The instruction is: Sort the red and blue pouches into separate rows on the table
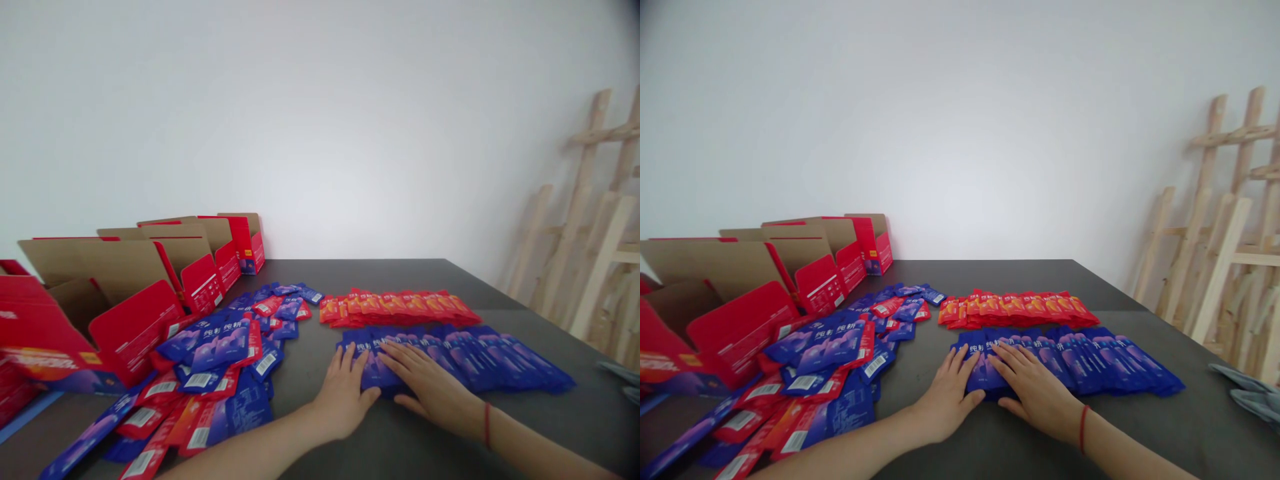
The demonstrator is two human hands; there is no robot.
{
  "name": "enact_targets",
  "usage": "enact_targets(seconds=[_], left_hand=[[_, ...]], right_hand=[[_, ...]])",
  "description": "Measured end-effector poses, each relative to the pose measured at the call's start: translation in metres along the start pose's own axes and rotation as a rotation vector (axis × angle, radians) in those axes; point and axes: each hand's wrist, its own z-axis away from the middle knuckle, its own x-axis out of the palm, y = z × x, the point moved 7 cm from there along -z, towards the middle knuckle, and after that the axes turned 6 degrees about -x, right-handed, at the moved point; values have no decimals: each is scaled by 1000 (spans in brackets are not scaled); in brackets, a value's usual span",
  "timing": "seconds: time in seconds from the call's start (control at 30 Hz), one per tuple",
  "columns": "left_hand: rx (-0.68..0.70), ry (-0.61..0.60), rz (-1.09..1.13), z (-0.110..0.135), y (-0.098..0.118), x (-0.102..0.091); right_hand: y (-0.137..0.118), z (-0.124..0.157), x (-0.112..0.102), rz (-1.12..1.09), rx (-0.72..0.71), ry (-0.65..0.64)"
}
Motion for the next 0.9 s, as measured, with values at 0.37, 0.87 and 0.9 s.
enact_targets(seconds=[0.37, 0.87, 0.9], left_hand=[[72, -15, 128, 9, -11, -34], [-10, 332, 778, -16, -75, -107], [-10, 331, 773, -16, -76, -105]], right_hand=[[-4, -3, -14, -31, 16, -78], [-189, -116, 36, -437, -225, -29], [-198, -125, 44, -434, -193, -26]])
